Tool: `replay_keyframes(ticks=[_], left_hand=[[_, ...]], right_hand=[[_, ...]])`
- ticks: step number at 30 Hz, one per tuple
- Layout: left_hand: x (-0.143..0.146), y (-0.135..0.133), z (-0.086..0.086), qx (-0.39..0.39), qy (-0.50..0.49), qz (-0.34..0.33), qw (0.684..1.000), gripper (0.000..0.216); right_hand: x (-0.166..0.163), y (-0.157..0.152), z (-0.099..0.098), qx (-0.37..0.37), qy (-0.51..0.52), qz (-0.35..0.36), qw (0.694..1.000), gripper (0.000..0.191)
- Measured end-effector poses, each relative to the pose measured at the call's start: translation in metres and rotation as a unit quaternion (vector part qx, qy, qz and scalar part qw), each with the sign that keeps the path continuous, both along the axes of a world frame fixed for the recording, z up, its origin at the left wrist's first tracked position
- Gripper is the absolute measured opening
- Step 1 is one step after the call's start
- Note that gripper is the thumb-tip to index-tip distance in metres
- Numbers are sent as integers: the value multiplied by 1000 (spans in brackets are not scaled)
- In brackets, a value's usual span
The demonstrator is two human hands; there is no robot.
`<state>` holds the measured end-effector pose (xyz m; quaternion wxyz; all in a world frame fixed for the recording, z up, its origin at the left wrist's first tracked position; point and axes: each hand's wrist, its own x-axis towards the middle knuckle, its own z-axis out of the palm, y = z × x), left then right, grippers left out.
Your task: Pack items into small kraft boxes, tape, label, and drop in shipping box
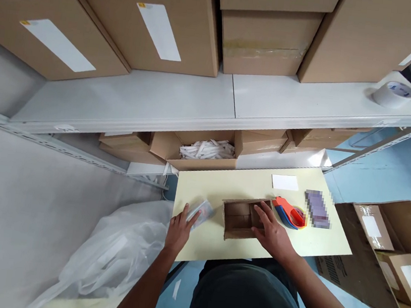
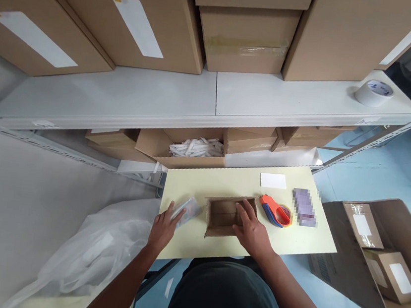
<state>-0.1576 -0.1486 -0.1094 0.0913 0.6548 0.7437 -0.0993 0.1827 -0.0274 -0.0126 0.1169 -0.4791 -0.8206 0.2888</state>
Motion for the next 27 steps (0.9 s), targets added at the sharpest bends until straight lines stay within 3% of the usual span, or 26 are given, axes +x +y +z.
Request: replay_keyframes(ticks=[4, 12, 17, 20, 22, 25, 27], left_hand=[[4, 4, 6, 7, -33, -14, 999, 55], [25, 34, 6, -46, 29, 52, 997, 58], [8, 45, 16, -67, -22, 76, 995, 49], [-14, 58, 36, -86, -92, 147, 981, 26], [-26, 64, 57, -76, -119, 193, 971, 23], [-28, 66, 96, 11, -180, 211, 961, 32], [-12, 66, 124, 91, -254, 173, 947, 36]], right_hand=[[-1, -1, 1, 4, 0, 2, 1000, 69], [0, -2, -1, -18, -3, 0, 1000, 83], [-1, -3, -1, -32, 1, -9, 999, 81], [-2, -1, 2, -54, 4, -18, 998, 83], [-2, 1, 5, -55, 11, -30, 998, 86], [-1, 4, 8, -49, 39, -60, 996, 91], [1, 4, 7, -54, 62, -79, 994, 95]])
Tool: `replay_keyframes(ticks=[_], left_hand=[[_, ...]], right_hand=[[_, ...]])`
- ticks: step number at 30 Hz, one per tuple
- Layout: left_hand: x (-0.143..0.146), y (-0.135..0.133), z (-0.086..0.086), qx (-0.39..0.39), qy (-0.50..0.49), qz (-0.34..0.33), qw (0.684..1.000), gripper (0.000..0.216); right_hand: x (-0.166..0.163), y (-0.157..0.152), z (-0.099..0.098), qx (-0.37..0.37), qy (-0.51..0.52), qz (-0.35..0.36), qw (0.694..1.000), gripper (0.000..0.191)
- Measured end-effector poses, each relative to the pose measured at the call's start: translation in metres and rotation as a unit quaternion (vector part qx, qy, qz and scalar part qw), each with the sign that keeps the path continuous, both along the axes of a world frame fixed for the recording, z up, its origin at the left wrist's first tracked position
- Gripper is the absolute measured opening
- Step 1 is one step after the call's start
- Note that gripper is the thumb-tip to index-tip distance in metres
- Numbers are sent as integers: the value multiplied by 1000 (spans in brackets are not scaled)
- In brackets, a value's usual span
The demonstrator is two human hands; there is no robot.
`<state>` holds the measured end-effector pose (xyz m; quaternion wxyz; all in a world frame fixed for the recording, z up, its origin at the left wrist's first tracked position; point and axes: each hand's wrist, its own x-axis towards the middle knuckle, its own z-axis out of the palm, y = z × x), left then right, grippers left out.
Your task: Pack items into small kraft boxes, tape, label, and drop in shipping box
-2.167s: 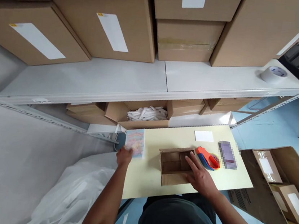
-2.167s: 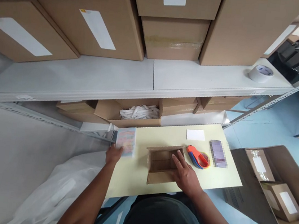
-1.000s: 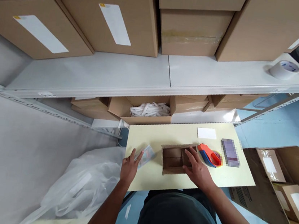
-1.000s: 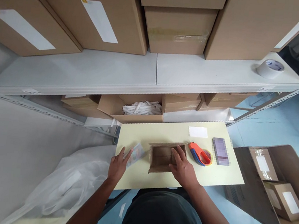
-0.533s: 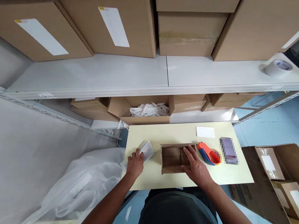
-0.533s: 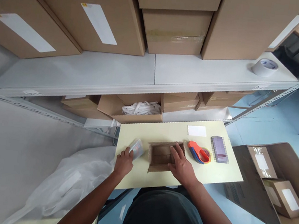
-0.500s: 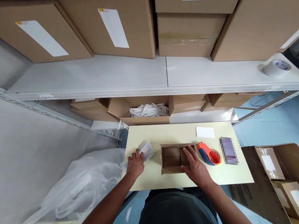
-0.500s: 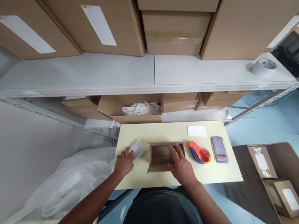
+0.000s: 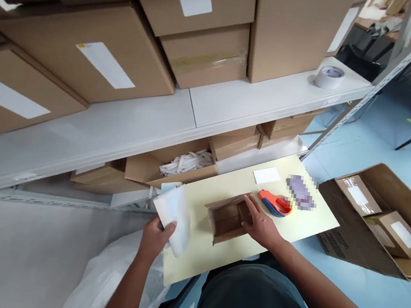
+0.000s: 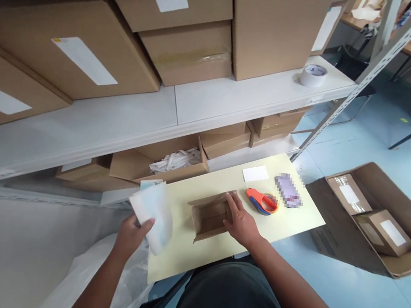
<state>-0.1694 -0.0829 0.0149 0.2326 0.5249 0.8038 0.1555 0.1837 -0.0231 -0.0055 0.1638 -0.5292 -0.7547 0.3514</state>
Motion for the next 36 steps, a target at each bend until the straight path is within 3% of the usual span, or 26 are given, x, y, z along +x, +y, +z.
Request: replay_keyframes(ticks=[4, 7, 10, 12, 16, 19, 22, 27, 29, 34, 36], left_hand=[[74, 16, 40, 85, 21, -223, 971, 41], [130, 41, 46, -12, 118, -376, 919, 39], [160, 60, 39, -122, 197, -448, 863, 35], [166, 66, 33, -131, 224, -453, 853, 32], [167, 70, 22, -65, 250, -412, 874, 30], [173, 73, 19, -61, 258, -421, 867, 28], [177, 75, 29, -61, 255, -419, 869, 27], [172, 71, 53, 64, 268, -394, 877, 31], [171, 66, 45, 85, 276, -412, 864, 28], [173, 53, 2, 90, 286, -426, 854, 28], [173, 52, -1, 102, 272, -422, 859, 30]], right_hand=[[4, -3, -13, 8, 37, -31, 999, 98], [7, -6, -32, 42, 70, -70, 994, 98], [10, -7, -49, 46, 104, -100, 988, 95], [12, -8, -55, 40, 122, -107, 986, 92], [14, -9, -56, 54, 137, -117, 982, 88], [15, -9, -55, 77, 139, -120, 980, 88], [16, -10, -55, 88, 139, -117, 979, 89], [15, -10, -54, 80, 144, -124, 979, 93], [14, -10, -53, 79, 140, -133, 978, 95], [16, -9, -50, 87, 132, -113, 981, 100], [17, -9, -49, 90, 119, -107, 983, 100]])
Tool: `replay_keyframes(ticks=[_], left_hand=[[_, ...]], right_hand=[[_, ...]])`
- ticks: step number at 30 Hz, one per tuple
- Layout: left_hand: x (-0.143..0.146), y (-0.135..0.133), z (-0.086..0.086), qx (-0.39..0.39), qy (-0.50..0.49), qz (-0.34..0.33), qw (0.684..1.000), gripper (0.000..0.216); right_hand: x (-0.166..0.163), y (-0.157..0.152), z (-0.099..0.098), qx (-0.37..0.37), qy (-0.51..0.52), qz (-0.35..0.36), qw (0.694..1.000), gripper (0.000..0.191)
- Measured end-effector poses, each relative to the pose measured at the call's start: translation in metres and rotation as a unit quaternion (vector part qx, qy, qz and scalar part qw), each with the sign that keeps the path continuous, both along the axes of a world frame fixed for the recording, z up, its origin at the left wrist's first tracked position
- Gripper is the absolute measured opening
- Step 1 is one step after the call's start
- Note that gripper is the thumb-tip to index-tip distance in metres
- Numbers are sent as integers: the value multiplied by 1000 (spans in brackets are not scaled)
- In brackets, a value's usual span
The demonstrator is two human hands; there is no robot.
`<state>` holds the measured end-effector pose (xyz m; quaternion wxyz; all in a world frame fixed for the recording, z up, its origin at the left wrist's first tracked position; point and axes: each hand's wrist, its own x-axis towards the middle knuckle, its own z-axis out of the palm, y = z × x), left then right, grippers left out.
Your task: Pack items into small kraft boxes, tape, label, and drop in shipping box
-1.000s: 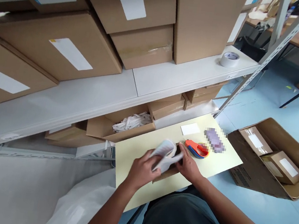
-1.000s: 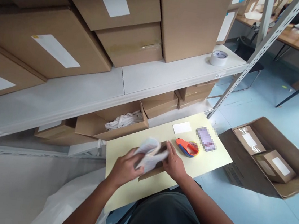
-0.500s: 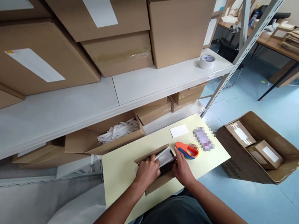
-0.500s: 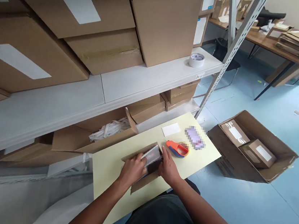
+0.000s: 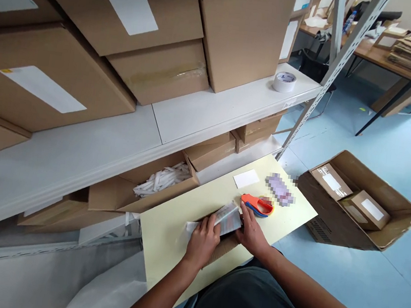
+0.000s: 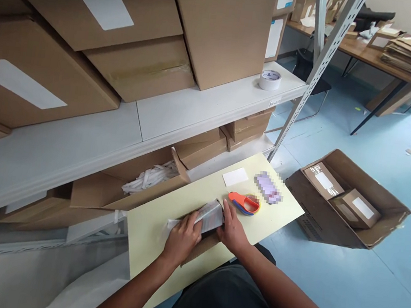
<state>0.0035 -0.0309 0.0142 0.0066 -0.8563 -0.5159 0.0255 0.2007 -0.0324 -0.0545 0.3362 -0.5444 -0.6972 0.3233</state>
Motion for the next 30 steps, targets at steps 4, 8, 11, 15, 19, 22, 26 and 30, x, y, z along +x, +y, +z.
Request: replay_keyframes(ticks=[4, 8, 11, 15, 19, 22, 26, 30], left_hand=[[-4, 8, 28, 21, -84, 45, 995, 41], [-13, 15, 51, 156, -205, 94, 962, 41], [-20, 13, 49, 271, -240, 80, 929, 40], [-19, -1, 32, 290, -185, 50, 938, 44], [-4, -24, 10, 209, -158, 34, 964, 48], [6, -32, 0, 99, -153, 28, 983, 50], [6, -16, 7, -59, -149, 47, 986, 50], [-2, 7, 20, -165, -107, 68, 978, 44]], right_hand=[[0, 0, -2, -23, -2, -21, 1000, 95], [-3, 1, -2, -34, 24, -39, 998, 85], [-1, 1, 5, -18, 9, -41, 999, 49], [5, 1, 21, 47, -8, 68, 997, 10], [6, 2, 29, 91, -59, 180, 978, 16], [4, 5, 30, 64, -150, 224, 961, 13], [6, 13, 36, 7, -207, 251, 946, 13], [9, 21, 45, -37, -199, 248, 947, 17]])
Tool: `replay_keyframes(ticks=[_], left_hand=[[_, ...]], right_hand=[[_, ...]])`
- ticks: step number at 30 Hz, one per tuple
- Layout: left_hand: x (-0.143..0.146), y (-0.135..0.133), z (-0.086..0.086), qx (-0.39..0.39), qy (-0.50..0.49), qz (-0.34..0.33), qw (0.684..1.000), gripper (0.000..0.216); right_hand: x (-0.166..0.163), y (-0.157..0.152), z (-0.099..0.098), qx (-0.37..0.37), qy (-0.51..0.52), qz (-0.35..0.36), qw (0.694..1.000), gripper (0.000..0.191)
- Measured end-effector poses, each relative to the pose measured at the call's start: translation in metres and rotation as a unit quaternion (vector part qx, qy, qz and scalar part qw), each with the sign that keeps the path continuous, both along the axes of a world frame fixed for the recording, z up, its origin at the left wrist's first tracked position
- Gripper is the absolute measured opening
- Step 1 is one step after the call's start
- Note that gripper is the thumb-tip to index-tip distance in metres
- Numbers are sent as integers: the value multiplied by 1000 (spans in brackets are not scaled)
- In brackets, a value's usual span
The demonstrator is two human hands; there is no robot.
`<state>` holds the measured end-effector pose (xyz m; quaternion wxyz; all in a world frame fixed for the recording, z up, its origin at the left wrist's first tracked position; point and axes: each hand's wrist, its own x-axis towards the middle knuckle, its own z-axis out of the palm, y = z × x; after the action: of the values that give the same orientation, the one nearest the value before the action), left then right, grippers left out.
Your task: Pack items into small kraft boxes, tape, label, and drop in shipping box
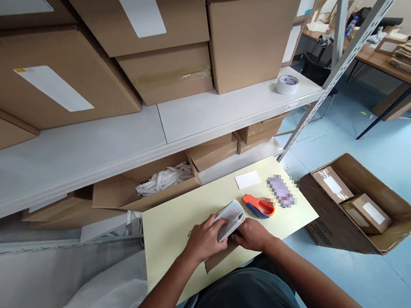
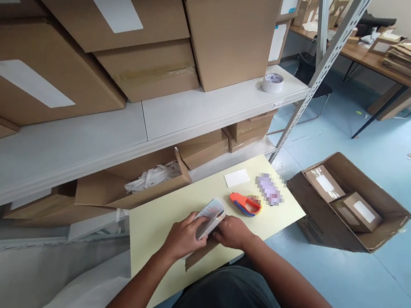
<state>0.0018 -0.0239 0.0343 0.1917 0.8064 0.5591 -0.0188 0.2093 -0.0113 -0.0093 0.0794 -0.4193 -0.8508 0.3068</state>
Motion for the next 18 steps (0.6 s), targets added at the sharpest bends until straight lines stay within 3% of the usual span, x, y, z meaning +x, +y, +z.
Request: replay_keyframes(ticks=[4, 11, 18], left_hand=[[1, 7, -4, -16, 75, 3, 997, 36], [17, 3, -36, -32, 127, 14, 991, 32], [17, 5, -52, -65, 109, 16, 992, 35]], right_hand=[[-6, 2, 3, -10, -6, -12, 1000, 16], [-16, -10, 1, 21, -68, -90, 993, 14], [-6, -21, -7, 51, 21, -145, 988, 11]])
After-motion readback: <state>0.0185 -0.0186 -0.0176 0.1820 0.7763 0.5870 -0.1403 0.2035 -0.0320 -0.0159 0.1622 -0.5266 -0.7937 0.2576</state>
